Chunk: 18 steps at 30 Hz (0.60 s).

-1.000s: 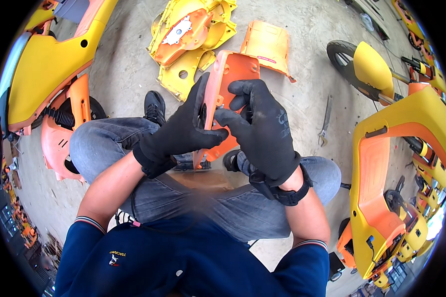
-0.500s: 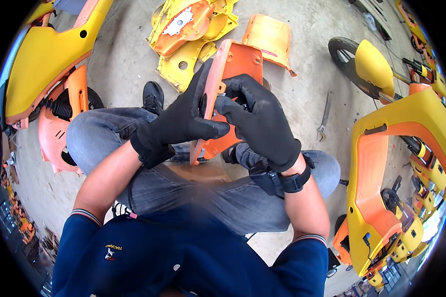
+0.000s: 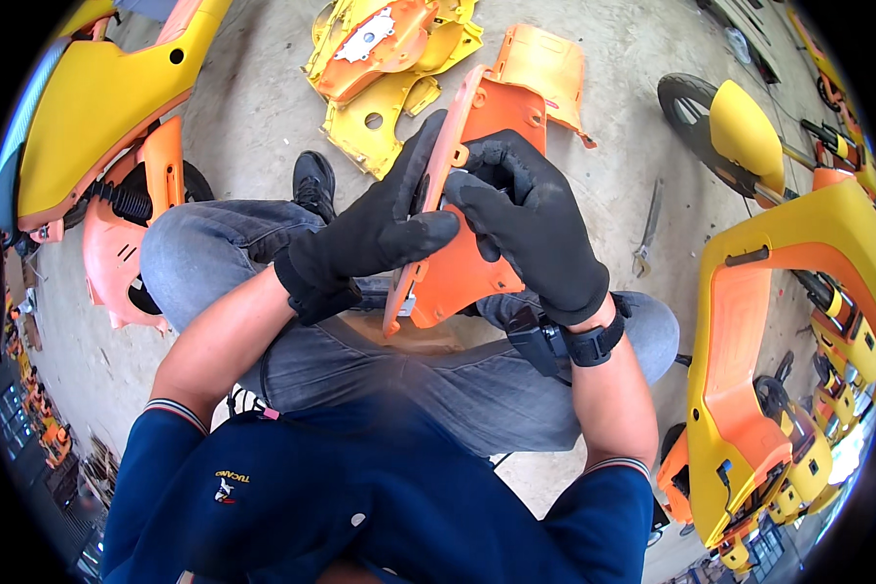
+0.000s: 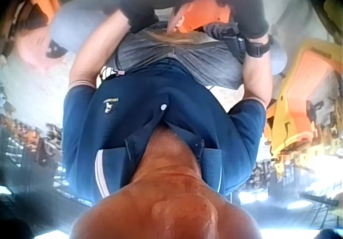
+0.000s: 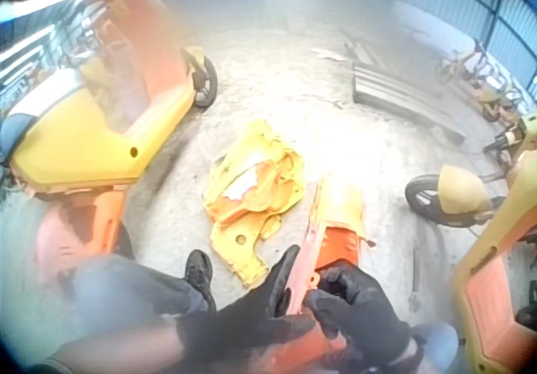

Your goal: The person walks through a warehouse filled with yellow electric scooters and picks up two orange plastic body panels. Sitting on the floor, they use a screwdriver to attach a white metal bracket to one of the panels, securing it with screws.

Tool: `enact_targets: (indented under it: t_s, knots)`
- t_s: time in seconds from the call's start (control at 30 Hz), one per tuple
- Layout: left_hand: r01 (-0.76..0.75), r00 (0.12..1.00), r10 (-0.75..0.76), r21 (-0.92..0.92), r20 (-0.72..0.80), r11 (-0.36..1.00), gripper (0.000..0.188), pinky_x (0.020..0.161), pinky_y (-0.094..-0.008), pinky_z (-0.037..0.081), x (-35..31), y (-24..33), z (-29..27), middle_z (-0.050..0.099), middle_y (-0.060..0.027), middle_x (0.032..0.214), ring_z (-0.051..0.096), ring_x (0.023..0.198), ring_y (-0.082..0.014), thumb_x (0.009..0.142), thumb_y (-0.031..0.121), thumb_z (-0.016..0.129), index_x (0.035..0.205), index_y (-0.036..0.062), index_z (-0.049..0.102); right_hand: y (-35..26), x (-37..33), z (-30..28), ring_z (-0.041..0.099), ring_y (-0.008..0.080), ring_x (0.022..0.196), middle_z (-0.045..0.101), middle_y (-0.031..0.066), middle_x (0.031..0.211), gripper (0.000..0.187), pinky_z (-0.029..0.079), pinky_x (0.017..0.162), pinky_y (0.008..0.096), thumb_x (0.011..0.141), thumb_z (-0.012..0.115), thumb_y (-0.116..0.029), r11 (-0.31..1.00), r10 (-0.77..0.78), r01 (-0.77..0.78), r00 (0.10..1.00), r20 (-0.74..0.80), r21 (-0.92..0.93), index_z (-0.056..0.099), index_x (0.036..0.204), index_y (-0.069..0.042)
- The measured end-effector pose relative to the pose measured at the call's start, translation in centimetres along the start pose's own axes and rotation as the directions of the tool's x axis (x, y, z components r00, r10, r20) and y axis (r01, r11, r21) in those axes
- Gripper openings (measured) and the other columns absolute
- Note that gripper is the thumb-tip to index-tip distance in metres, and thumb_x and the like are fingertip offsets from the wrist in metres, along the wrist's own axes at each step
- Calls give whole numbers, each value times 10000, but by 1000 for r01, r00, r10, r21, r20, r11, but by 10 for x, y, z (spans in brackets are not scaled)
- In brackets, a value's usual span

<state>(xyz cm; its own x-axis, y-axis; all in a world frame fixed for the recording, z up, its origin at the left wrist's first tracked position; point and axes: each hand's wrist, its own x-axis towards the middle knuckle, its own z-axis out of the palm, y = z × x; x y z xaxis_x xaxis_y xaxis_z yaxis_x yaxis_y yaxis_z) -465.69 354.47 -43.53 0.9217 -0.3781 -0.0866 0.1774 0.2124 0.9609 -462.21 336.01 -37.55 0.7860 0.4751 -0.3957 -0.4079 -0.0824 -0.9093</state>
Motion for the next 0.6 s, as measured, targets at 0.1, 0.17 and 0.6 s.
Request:
enact_targets:
  t_s: [0.1,0.17,0.6]
  knots:
    - [1,999,-3,57,47,998,1147,1109,-383,337,0,9,-5,332,-148,1472,317,1375,-224,721,309,825,1551,14,90,3,0,1,484,33,547,581,3,742,173,388,485,203,902,648,-136,999,8,-7,1000,22,-42,606,1039,-38]
    - [21,998,-28,98,64,995,1163,1097,-381,349,-1,9,-7,334,-143,1465,333,1360,-226,706,275,833,1553,24,76,8,0,4,485,29,551,590,3,744,167,385,489,200,897,654,-139,998,-1,4,999,37,-65,605,1023,-42]
    - [119,993,-120,82,7,990,1120,1050,-381,408,-9,-1,-3,338,-162,1428,394,1293,-256,688,137,706,1556,44,5,11,4,4,516,36,583,620,23,784,239,397,495,197,879,681,-149,995,35,-25,995,98,-101,623,1071,-18]
